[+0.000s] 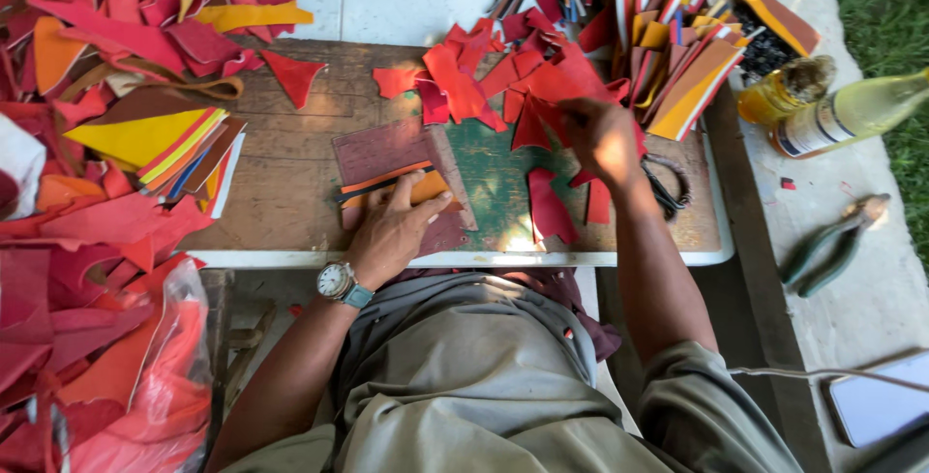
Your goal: The person cuts small red leather pieces using shears, aligns them on a template, and stacks the finished pieces on the table. The person repeatedly picks up pieces, trims edges, and places them into a growing pile.
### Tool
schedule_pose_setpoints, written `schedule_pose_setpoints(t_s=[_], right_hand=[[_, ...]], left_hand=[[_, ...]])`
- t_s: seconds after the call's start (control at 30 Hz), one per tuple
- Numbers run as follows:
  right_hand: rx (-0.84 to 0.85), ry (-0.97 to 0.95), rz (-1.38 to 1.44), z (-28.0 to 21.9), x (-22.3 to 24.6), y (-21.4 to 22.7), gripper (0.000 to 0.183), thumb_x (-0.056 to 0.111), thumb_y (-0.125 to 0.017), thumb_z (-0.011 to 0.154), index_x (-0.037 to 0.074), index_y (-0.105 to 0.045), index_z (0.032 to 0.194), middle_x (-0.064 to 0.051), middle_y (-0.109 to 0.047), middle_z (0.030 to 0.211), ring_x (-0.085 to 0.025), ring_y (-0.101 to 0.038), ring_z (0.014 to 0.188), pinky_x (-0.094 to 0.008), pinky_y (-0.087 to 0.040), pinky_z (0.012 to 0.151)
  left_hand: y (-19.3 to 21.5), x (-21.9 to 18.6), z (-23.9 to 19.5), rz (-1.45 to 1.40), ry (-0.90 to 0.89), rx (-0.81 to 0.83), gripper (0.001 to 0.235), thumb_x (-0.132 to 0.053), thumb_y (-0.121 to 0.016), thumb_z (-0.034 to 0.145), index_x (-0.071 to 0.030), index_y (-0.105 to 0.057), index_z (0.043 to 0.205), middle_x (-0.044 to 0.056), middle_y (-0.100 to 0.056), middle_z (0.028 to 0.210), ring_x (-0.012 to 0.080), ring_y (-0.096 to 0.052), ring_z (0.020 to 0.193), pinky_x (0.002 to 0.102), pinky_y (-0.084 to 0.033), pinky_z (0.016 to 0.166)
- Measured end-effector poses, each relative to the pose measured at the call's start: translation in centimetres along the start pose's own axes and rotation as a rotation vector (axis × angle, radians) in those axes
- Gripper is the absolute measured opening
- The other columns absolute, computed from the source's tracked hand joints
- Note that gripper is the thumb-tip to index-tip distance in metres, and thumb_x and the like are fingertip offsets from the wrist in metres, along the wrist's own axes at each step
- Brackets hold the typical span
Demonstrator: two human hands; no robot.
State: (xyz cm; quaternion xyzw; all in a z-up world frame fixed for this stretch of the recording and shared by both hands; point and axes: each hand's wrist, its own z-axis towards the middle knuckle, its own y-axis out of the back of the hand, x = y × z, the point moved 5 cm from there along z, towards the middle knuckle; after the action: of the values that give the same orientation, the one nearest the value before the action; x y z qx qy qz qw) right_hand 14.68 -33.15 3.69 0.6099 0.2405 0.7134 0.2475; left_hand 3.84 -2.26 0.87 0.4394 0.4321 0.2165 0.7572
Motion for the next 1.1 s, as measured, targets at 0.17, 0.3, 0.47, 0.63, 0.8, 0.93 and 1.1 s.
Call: schedule_pose_setpoints(t_s=[0.17, 0.3, 0.47, 0.63, 0.8, 0.93, 1.1], right_hand=[[0.236, -0.136, 0.646, -1.1, 1.7, -5.7, 0.017, 0.008, -0.070, 0.091, 0.000, -0.070, 0.106, -0.005, -0.073, 0.086, -0.013, -0.072, 0.072, -0.028, -0.063, 0.066], [0.421, -0.284, 0.391, -2.1, 3.5, -10.8, 0.018, 0.010, -0.079, 0.086, 0.000, -0.071, 0.099, -0.003, -0.069, 0.079, -0.012, -0.064, 0.062, -0.027, -0.052, 0.055], [0.481, -0.253, 0.252, -1.8, 4.7, -10.8, 0.016, 0.014, -0.080, 0.087, 0.001, -0.074, 0.093, -0.003, -0.070, 0.074, -0.009, -0.064, 0.063, -0.026, -0.054, 0.056], [0.474, -0.141, 0.194, -2.7, 6.4, -9.8, 0.023, 0.014, -0.083, 0.083, 0.001, -0.073, 0.098, -0.002, -0.074, 0.081, -0.009, -0.068, 0.071, -0.026, -0.057, 0.063], [0.433, 0.008, 0.001, -4.8, 7.1, -9.1, 0.049, 0.009, -0.090, 0.072, 0.002, -0.070, 0.115, -0.006, -0.071, 0.083, -0.013, -0.066, 0.073, -0.029, -0.054, 0.066], [0.404, -0.134, 0.234, -5.3, 5.9, -10.1, 0.047, 0.009, -0.087, 0.077, 0.001, -0.065, 0.118, -0.004, -0.071, 0.081, -0.011, -0.065, 0.073, -0.028, -0.053, 0.066], [0.400, -0.147, 0.437, -4.3, 4.1, -9.4, 0.037, 0.006, -0.075, 0.084, 0.001, -0.063, 0.119, -0.007, -0.072, 0.083, -0.010, -0.069, 0.077, -0.027, -0.055, 0.069]], left_hand=[[-0.8, 0.6, 0.0, -0.029, 0.081, 0.042, 0.041, -0.011, -0.063, 0.094, -0.021, -0.068, 0.133, 0.022, -0.044, 0.149, 0.0440, -0.051, 0.120, 0.047, -0.041, 0.102], [0.1, 0.2, -0.1, -0.030, -0.028, -0.067, 0.037, -0.015, -0.065, 0.094, -0.019, -0.069, 0.131, 0.021, -0.046, 0.146, 0.0384, -0.058, 0.122, 0.050, -0.039, 0.105], [0.1, 0.1, 0.1, -0.010, -0.001, -0.018, 0.035, -0.015, -0.064, 0.096, -0.020, -0.068, 0.130, 0.020, -0.046, 0.146, 0.0369, -0.061, 0.113, 0.051, -0.039, 0.103], [0.2, -0.4, 0.2, 0.045, -0.001, 0.016, 0.046, -0.012, -0.059, 0.093, -0.018, -0.062, 0.139, 0.021, -0.044, 0.146, 0.0397, -0.060, 0.106, 0.051, -0.039, 0.100], [-0.2, -0.1, 1.0, 0.055, 0.012, 0.163, 0.045, -0.009, -0.055, 0.091, -0.016, -0.060, 0.135, 0.019, -0.040, 0.154, 0.0399, -0.061, 0.105, 0.050, -0.040, 0.097], [0.4, 0.2, 1.9, -0.049, -0.025, 0.187, 0.037, -0.016, -0.060, 0.096, -0.017, -0.061, 0.132, 0.017, -0.043, 0.150, 0.0387, -0.062, 0.110, 0.053, -0.038, 0.093], [0.9, -0.1, 1.2, 0.010, -0.041, 0.096, 0.040, -0.018, -0.065, 0.093, -0.019, -0.063, 0.133, 0.016, -0.044, 0.149, 0.0385, -0.062, 0.102, 0.053, -0.039, 0.099]])
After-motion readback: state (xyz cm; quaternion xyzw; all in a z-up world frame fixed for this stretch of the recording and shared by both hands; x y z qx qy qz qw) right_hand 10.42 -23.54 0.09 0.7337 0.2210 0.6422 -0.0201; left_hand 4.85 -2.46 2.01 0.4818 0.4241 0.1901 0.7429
